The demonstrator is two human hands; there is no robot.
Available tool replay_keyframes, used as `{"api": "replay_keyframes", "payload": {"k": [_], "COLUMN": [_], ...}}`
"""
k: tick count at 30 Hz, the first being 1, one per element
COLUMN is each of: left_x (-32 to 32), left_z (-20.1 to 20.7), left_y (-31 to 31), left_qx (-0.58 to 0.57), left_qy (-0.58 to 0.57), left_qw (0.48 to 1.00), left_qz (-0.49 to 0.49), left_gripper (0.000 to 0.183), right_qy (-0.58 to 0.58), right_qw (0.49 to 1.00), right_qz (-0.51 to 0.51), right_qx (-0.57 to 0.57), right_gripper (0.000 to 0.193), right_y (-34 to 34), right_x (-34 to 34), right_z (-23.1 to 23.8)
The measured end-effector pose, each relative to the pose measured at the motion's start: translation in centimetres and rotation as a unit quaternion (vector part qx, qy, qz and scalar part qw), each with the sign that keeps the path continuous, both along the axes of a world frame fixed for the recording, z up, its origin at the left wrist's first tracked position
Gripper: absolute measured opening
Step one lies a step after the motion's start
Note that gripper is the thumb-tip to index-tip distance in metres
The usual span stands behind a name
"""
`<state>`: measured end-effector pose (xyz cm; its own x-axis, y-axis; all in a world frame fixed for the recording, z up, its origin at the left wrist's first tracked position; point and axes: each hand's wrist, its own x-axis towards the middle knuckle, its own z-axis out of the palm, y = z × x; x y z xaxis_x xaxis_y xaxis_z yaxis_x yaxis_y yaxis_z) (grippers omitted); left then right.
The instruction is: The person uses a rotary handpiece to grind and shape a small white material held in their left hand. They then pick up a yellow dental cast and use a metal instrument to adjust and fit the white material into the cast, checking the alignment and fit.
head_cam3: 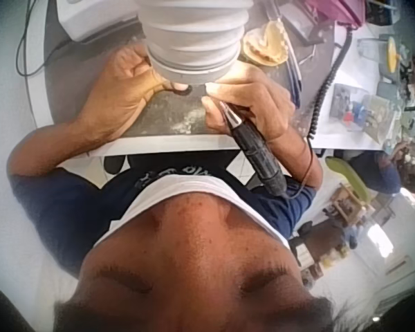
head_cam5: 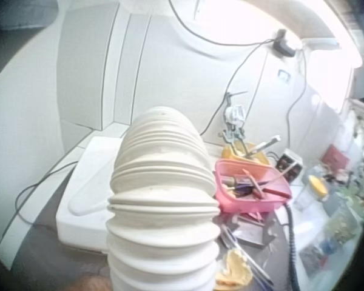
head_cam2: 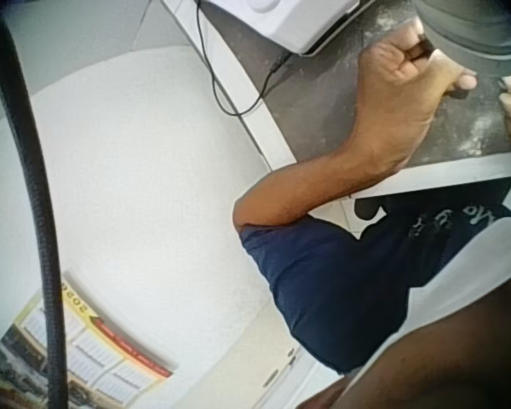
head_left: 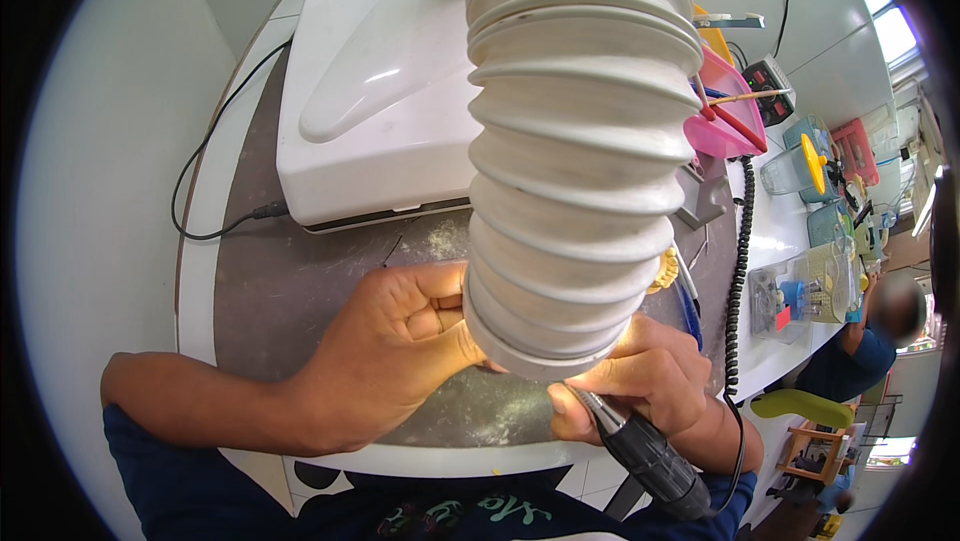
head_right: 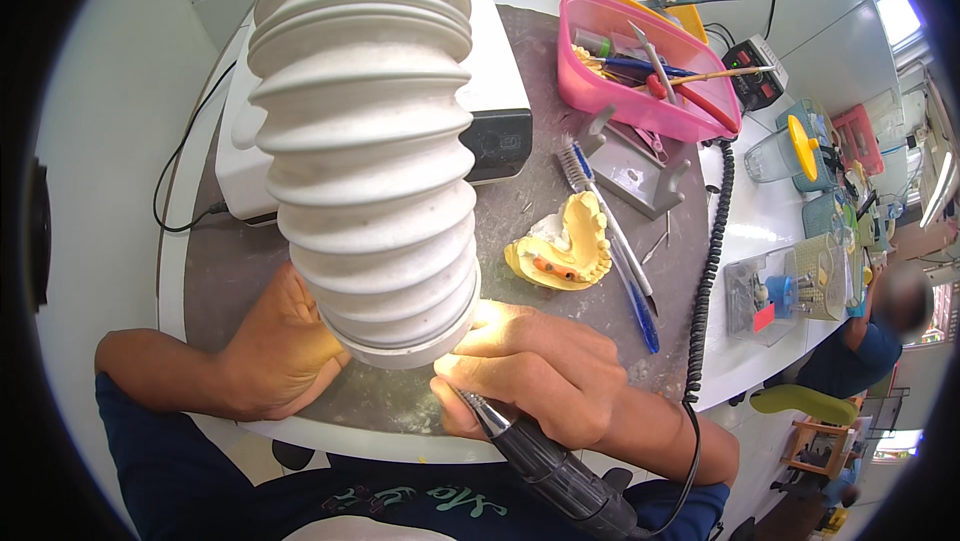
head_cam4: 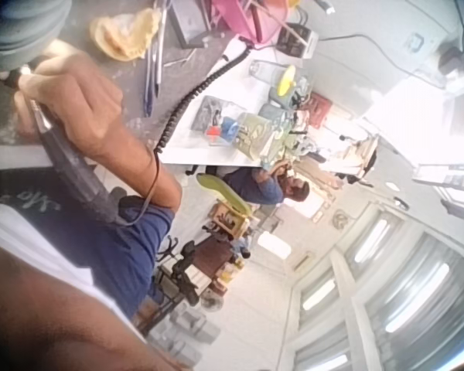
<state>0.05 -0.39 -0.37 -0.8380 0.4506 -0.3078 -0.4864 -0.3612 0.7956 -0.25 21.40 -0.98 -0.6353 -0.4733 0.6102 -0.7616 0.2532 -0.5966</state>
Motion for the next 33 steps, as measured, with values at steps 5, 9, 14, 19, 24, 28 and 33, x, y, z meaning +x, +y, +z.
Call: {"api": "replay_keyframes", "payload": {"k": [5, 9, 14, 19, 24, 28, 33], "left_x": [0.12, 0.03, 0.06, 0.17, 0.11, 0.05, 0.09], "left_z": [-0.11, -0.13, 0.03, -0.05, -0.04, 0.21, 0.22], "left_y": [0.01, 0.02, 0.19, 0.15, 0.11, 0.38, 0.39], "left_qx": [0.011, 0.001, 0.018, -0.005, -0.014, 0.018, 0.029], "left_qy": [-0.004, 0.0, -0.004, 0.002, -0.007, 0.003, 0.0], "left_qw": [1.0, 1.0, 1.0, 1.0, 1.0, 1.0, 0.999], "left_qz": [0.006, -0.002, 0.011, 0.007, 0.011, 0.024, 0.024], "left_gripper": [0.023, 0.023, 0.024, 0.024, 0.027, 0.032, 0.035], "right_qy": [0.027, 0.03, 0.031, 0.033, 0.025, 0.023, 0.015], "right_qw": [0.999, 0.999, 0.999, 0.999, 0.999, 0.999, 1.0], "right_qz": [0.021, 0.015, 0.006, 0.007, 0.005, 0.011, 0.012], "right_qx": [0.028, 0.029, 0.032, 0.03, 0.027, 0.022, 0.014], "right_gripper": [0.027, 0.027, 0.027, 0.028, 0.028, 0.027, 0.026], "right_y": [0.14, 0.15, 0.08, 0.14, 0.26, 0.28, 0.14], "right_x": [-0.38, -0.3, -0.33, -0.38, -0.2, -0.19, -0.17], "right_z": [-0.03, -0.2, -0.01, -0.16, 0.03, -0.15, -0.05]}}
